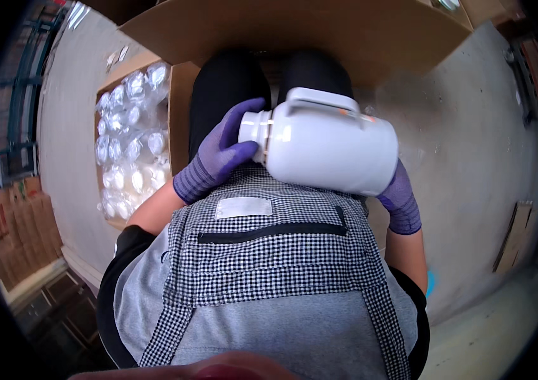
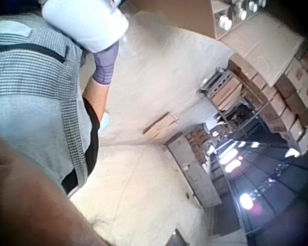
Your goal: The person assembles white plastic containers by inserting metal rings into the openings, screwing on lids, and wrapping each unit in plastic. The person handles the containers one at a time, places them into a cardboard box, and repeats the process.
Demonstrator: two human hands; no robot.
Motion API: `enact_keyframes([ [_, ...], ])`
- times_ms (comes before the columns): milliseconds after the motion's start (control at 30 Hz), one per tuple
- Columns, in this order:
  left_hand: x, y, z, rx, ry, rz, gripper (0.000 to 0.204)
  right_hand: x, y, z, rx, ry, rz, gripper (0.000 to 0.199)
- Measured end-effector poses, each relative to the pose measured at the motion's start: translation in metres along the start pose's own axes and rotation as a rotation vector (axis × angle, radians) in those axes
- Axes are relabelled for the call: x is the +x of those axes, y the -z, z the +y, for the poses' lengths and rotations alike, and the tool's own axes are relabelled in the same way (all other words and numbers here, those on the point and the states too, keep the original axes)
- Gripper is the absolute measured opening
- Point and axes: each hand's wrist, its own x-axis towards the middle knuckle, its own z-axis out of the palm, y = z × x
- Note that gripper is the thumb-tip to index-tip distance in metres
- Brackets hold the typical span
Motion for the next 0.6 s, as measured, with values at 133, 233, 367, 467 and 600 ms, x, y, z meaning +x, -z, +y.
enact_keyframes([
  [133,0.013,-0.022,0.054,0.44,-0.684,0.111,0.089,0.025,0.008,0.011,0.412,0.011,-0.019,0.078],
  [233,0.017,-0.039,0.079,0.372,-0.993,0.064,0.085,0.036,0.013,0.005,0.416,0.042,-0.034,0.078],
  [367,0.014,-0.044,0.086,0.362,-1.061,0.131,0.078,0.052,0.016,-0.001,0.391,0.075,-0.079,0.076],
  [467,0.014,-0.042,0.088,0.347,-1.041,0.149,0.075,0.059,0.013,-0.003,0.385,0.09,-0.089,0.075],
  [600,0.009,-0.042,0.095,0.362,-1.041,0.156,0.072,0.067,0.011,-0.006,0.366,0.099,-0.101,0.074],
])
